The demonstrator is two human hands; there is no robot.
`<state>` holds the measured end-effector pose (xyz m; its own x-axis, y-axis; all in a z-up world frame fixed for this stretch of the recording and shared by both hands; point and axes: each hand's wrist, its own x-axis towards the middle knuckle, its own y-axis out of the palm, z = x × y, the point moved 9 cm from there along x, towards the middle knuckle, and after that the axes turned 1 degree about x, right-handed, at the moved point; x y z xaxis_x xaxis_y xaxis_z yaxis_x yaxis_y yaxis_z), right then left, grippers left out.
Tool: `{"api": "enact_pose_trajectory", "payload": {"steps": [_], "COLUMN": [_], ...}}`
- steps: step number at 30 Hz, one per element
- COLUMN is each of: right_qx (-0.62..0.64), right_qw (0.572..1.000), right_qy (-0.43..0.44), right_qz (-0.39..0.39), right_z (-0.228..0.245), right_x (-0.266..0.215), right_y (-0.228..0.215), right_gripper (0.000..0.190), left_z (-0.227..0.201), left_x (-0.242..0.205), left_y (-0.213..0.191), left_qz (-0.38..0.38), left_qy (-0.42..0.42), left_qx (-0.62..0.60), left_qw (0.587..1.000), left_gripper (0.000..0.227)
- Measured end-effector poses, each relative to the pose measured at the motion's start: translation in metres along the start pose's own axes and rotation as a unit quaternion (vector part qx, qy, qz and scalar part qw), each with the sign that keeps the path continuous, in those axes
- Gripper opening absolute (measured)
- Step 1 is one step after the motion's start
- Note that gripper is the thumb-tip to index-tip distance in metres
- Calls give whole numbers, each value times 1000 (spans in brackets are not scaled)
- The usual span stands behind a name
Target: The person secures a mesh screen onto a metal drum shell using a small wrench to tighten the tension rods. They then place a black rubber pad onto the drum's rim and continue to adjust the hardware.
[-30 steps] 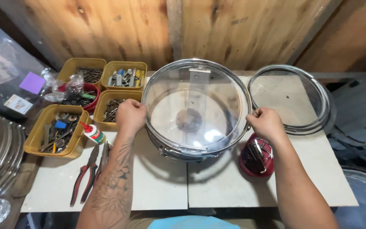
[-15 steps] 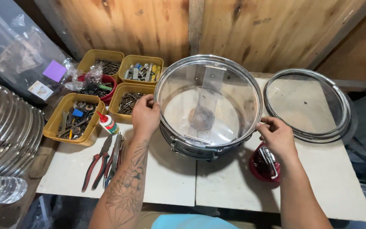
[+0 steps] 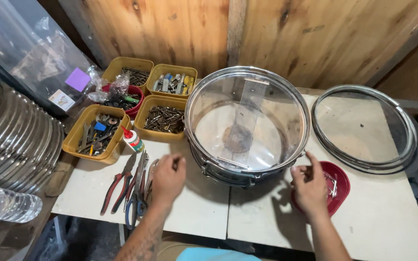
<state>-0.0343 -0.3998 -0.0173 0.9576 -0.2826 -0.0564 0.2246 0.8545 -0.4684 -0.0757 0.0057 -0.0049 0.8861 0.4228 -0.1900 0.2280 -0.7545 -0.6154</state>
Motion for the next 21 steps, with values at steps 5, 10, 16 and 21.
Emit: {"api": "enact_pose_trajectory", "payload": {"steps": [5, 10, 16, 21], "right_qx": [14, -19, 140, 49], "right_qw": [1000, 995, 987, 994], "right_qy": [-15, 22, 43, 27], "right_qz": [6, 93, 71, 90], "right_z": [-97, -117, -143, -135], "right_x": [-21, -46, -26, -27], "right_y": [49, 84, 81, 79], "right_gripper": [41, 31, 22, 21], "left_z": [74, 79, 83, 87], "left_x": [-21, -42, -37, -31], "left_y": [57, 69, 72, 60], "left_qz": [-4, -120, -120, -80], "left_qy": [156, 385, 371, 296], "left_qx": [72, 32, 52, -1], "left_qw": [985, 915, 919, 952], "left_gripper": [37, 31, 28, 26]}}
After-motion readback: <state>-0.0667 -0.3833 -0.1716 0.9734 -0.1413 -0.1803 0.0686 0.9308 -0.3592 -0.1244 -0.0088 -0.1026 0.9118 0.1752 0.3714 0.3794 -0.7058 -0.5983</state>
